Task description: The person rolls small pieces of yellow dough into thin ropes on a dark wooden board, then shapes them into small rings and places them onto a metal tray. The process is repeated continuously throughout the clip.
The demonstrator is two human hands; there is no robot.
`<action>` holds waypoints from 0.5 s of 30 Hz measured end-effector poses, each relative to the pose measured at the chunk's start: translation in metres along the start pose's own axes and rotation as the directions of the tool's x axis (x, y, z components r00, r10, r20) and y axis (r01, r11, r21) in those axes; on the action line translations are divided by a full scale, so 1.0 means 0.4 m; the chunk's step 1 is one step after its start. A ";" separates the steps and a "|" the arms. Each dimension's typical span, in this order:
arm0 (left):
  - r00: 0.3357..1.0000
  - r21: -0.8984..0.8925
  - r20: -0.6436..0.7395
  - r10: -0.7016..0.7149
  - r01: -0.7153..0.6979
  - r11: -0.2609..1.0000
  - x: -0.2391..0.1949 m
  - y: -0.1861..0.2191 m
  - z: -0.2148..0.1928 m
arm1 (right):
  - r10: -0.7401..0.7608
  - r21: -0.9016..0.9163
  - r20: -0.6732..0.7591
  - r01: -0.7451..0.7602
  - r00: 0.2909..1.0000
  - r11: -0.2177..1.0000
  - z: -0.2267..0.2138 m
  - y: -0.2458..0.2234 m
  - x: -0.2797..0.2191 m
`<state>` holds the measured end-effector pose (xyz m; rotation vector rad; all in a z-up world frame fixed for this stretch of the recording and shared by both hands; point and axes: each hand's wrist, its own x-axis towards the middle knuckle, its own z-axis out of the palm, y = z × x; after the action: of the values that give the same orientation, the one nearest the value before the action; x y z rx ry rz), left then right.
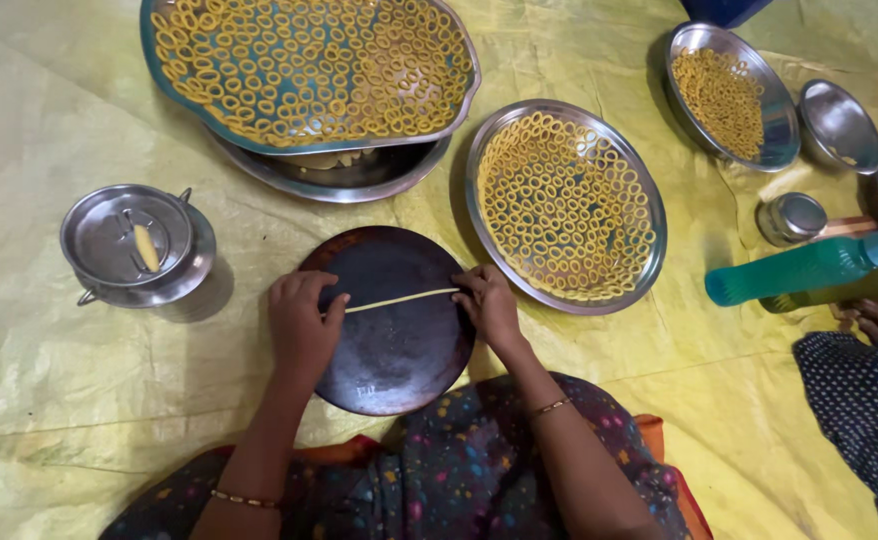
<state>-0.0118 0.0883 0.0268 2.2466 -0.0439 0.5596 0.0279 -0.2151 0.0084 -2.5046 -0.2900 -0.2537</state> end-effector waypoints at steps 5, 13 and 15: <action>0.997 -0.051 0.077 -0.031 0.035 0.998 0.016 0.047 0.043 | -0.021 0.137 0.046 0.014 0.999 0.991 -0.019 0.009 0.014; 0.984 -0.131 0.152 0.097 -0.077 0.988 0.038 0.071 0.095 | -0.113 0.125 0.039 0.107 0.993 0.986 -0.036 0.004 0.037; 0.979 -0.145 0.168 0.120 -0.096 0.985 0.039 0.074 0.101 | -0.043 0.219 0.077 0.025 0.996 0.975 -0.037 -0.016 0.044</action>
<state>0.0112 0.0415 0.0306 2.1629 -0.2875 0.4011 0.0413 -0.2160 0.0282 -2.2975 -0.3734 -0.1256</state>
